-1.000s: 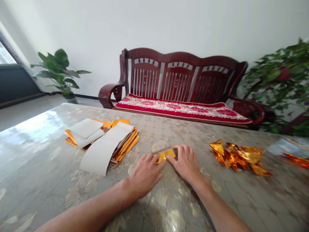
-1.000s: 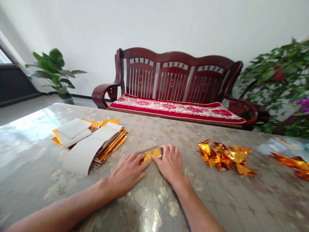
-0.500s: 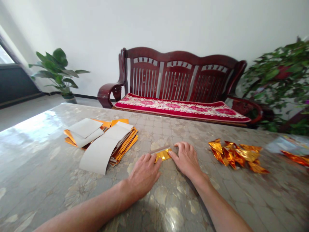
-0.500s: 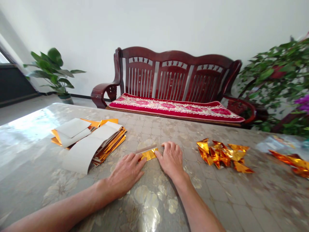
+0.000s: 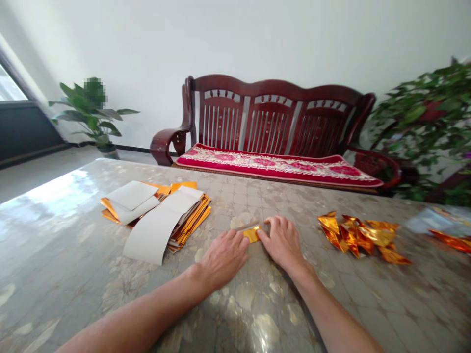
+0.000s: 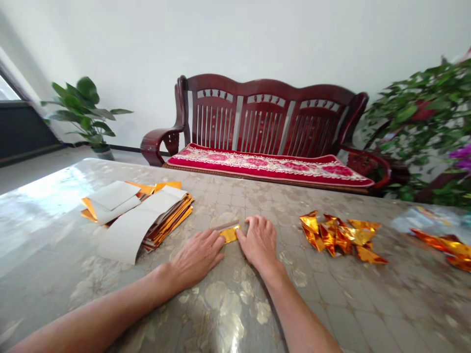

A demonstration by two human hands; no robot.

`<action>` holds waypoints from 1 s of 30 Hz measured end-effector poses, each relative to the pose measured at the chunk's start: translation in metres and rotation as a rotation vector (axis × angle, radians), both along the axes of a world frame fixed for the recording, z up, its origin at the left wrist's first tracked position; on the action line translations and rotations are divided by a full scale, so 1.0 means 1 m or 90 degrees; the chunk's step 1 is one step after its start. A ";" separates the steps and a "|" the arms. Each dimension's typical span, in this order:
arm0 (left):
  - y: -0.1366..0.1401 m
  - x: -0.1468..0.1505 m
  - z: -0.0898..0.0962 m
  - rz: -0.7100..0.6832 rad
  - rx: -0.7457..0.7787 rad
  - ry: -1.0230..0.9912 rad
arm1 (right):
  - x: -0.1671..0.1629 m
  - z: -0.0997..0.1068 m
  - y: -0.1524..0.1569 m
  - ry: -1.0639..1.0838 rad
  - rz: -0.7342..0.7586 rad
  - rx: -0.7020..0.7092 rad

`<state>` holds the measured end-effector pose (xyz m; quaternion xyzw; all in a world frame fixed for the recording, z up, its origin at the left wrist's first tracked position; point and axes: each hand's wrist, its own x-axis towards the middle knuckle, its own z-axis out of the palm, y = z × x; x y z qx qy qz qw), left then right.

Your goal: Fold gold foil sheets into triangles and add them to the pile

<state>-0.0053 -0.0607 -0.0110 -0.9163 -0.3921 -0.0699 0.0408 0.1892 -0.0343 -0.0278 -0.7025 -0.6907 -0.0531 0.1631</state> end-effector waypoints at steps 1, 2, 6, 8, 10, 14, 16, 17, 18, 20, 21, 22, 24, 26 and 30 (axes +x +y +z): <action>0.000 0.000 0.002 0.003 -0.002 -0.011 | -0.001 0.000 0.000 -0.001 0.000 0.002; 0.000 0.000 0.004 0.006 -0.003 -0.021 | -0.001 0.000 0.000 -0.003 0.000 0.004; 0.002 0.000 0.005 0.018 -0.005 -0.031 | -0.003 0.000 0.000 -0.017 -0.005 0.005; 0.003 0.001 0.003 0.019 -0.002 -0.032 | -0.004 0.000 -0.001 -0.027 -0.006 0.003; 0.002 0.001 0.001 0.022 0.003 -0.034 | -0.004 0.000 -0.001 -0.037 -0.004 0.001; -0.004 0.000 -0.002 0.050 0.010 -0.020 | -0.002 0.000 0.001 -0.048 -0.002 0.001; -0.007 -0.001 -0.002 0.057 0.011 -0.008 | -0.001 0.000 0.001 -0.049 -0.001 0.001; -0.009 -0.001 -0.003 0.059 0.011 -0.005 | -0.001 0.000 0.001 -0.049 0.000 0.001; -0.010 -0.001 -0.003 0.062 0.011 -0.003 | -0.001 0.001 0.001 -0.048 0.001 0.000; -0.012 -0.002 -0.003 0.073 0.009 -0.003 | 0.001 0.001 0.000 -0.047 0.004 -0.002; -0.013 -0.003 -0.003 0.079 0.008 -0.002 | 0.001 0.001 0.000 -0.046 0.004 -0.001; -0.014 -0.005 -0.002 0.084 0.005 0.001 | 0.003 0.001 0.001 -0.046 0.002 0.000; -0.013 -0.011 0.000 0.087 -0.003 0.012 | 0.006 -0.001 0.003 -0.045 -0.004 0.006; -0.012 -0.019 0.003 0.078 -0.018 0.022 | 0.009 -0.003 0.006 -0.044 -0.007 0.016; -0.006 -0.034 0.009 0.054 -0.070 0.013 | 0.016 -0.003 0.008 -0.020 0.006 0.078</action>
